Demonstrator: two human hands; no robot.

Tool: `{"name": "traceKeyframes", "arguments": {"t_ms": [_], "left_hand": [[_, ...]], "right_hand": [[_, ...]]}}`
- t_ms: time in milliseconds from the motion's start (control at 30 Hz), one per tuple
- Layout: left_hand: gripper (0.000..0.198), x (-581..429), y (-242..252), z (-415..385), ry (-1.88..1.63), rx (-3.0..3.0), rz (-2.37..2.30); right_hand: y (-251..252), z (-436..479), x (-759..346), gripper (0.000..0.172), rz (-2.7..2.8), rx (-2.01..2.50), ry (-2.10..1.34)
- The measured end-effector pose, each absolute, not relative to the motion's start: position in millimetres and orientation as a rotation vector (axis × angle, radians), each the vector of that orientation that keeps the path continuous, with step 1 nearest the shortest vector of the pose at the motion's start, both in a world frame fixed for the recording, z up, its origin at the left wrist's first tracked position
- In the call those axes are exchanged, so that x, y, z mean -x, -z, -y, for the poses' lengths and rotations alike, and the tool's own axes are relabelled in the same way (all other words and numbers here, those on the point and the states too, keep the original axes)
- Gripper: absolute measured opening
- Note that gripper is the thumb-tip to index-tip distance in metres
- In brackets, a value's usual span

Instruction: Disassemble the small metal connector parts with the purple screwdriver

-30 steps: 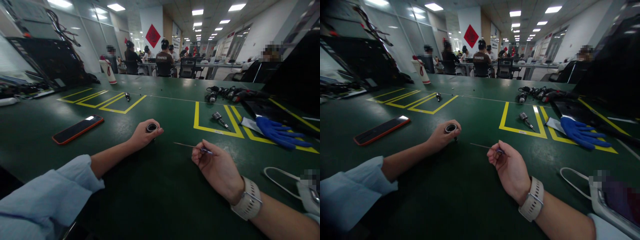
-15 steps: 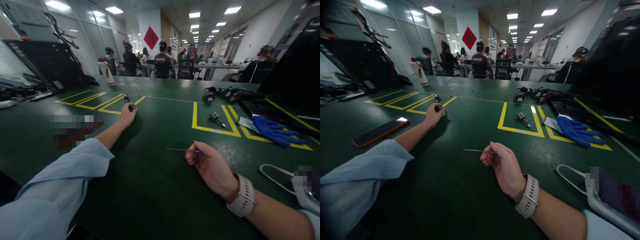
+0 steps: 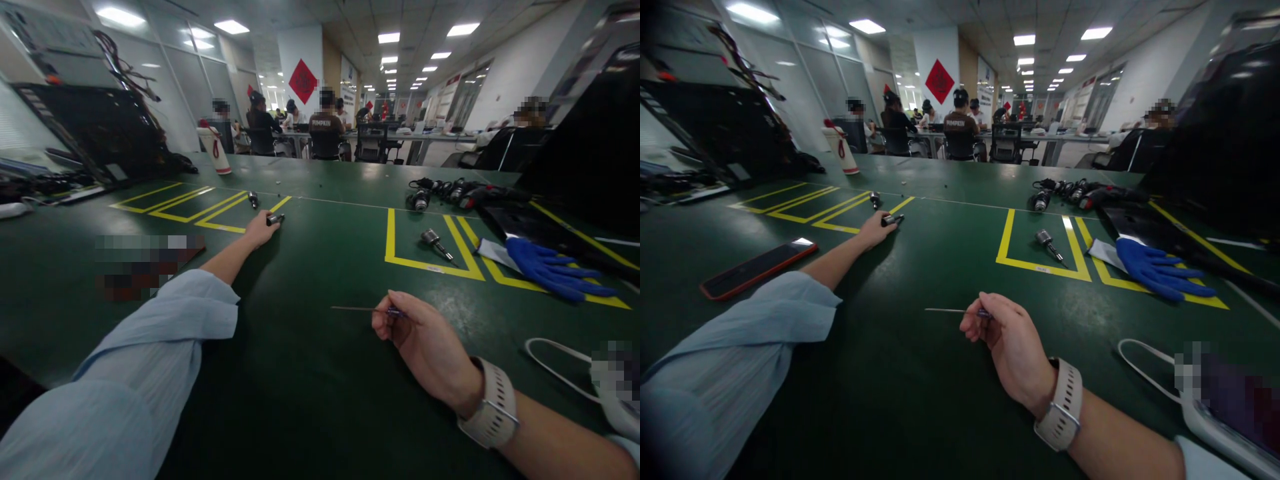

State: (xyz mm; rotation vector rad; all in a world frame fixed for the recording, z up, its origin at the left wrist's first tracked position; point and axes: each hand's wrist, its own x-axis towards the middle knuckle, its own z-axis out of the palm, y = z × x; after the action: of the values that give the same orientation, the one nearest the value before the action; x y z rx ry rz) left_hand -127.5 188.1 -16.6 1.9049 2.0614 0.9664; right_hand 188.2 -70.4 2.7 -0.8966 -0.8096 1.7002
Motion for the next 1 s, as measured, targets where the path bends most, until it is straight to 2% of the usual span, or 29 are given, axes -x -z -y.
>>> {"name": "traceKeyframes", "arguments": {"t_ms": [167,333,433,667,800,900,1000], "left_hand": [[0.044,126.7,16.6,-188.5,-0.912,-1.915,-2.054],[0.062,127.0,16.5,-186.5,-1.02,-1.954,-1.986],[0.065,125.5,16.4,-185.5,-1.105,-1.959,-1.965],[0.048,118.0,4.9,-166.5,-1.482,-1.958,-2.005],[0.042,86.5,1.1,-138.6,-1.621,-2.164,-1.858],[0.036,40.9,4.4,-114.9,-1.564,-2.384,-1.618],[0.031,-11.3,8.7,-96.0,-1.249,-2.538,-1.288]], "right_hand": [[-1.7,69.7,-188.8,0.027,0.847,0.888,-1.688],[-3.7,71.1,-187.1,0.025,0.861,0.896,-1.672],[-5.4,72.4,-186.4,0.024,0.863,0.905,-1.677],[-3.2,72.1,-186.5,0.024,0.876,0.877,-1.67],[-4.2,71.7,-184.3,0.023,0.879,0.875,-1.642],[-5.4,71.1,-183.4,0.024,0.845,0.85,-1.638],[-6.7,70.2,-183.5,0.035,0.805,0.79,-1.649]]}}
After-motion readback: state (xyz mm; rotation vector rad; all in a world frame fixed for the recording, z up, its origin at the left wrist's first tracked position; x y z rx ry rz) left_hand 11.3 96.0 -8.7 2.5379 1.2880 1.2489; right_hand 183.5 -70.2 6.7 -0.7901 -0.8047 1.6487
